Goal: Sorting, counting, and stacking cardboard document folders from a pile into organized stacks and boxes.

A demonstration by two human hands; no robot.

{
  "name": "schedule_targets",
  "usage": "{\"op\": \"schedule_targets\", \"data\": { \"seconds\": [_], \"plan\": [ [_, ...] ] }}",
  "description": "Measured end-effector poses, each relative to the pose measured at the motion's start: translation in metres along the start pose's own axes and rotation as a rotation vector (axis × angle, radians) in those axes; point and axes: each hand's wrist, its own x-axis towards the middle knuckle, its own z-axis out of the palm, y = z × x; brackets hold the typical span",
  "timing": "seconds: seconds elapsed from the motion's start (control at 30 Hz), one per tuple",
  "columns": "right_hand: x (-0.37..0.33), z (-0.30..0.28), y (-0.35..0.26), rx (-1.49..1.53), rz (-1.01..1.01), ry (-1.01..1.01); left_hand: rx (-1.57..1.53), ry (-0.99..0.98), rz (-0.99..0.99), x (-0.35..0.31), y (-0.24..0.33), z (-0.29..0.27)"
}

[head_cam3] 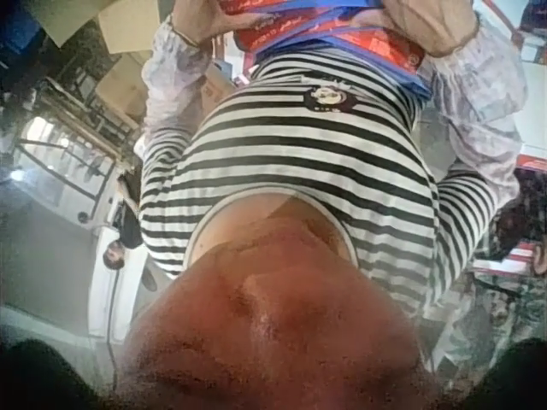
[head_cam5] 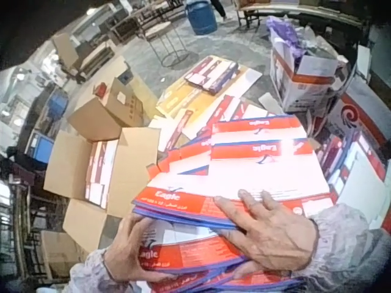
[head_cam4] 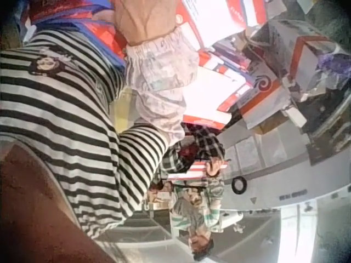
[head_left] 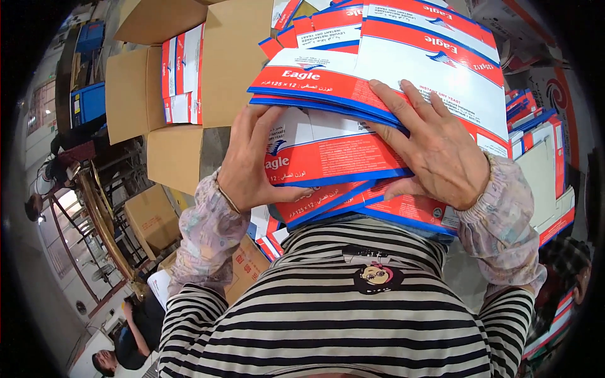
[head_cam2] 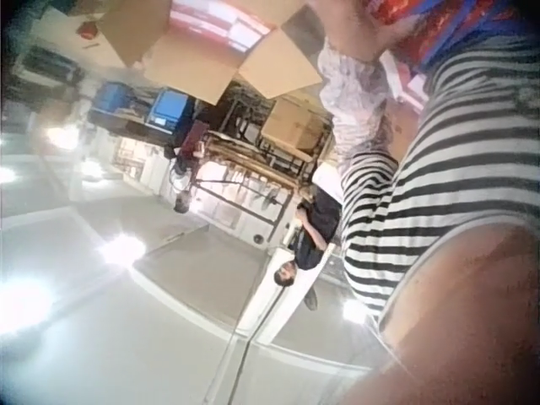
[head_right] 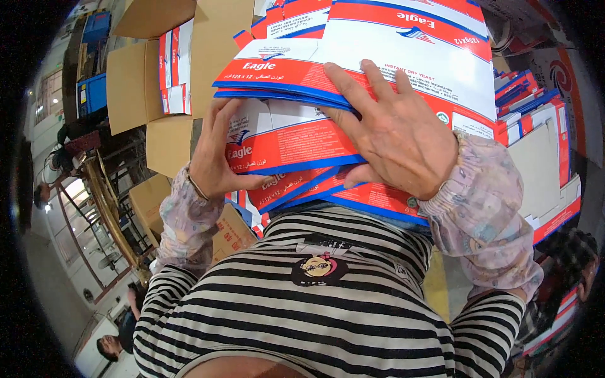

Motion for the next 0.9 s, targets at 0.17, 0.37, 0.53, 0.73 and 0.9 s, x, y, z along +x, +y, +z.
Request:
{"op": "schedule_targets", "data": {
  "seconds": [0.17, 0.37, 0.53, 0.73, 0.9],
  "plan": [
    [0.003, 0.005, 0.002, -0.014, -0.044, 0.128, 0.029, 0.053, 0.027, 0.004, 0.001, -0.015],
    [0.017, -0.016, 0.015, 0.031, -0.103, 0.287, 0.348, 0.421, 0.251, -0.019, 0.015, -0.004],
    [0.023, -0.025, 0.01, 0.067, -0.078, 0.162, 0.215, 0.063, -0.092, -0.018, 0.003, 0.027],
    [0.022, -0.015, 0.008, -0.018, -0.1, 0.127, 0.184, -0.118, -0.208, -0.005, 0.006, 0.019],
    [0.02, -0.015, 0.007, 0.019, -0.086, 0.103, 0.197, -0.014, -0.151, -0.005, 0.008, 0.021]
  ]
}}
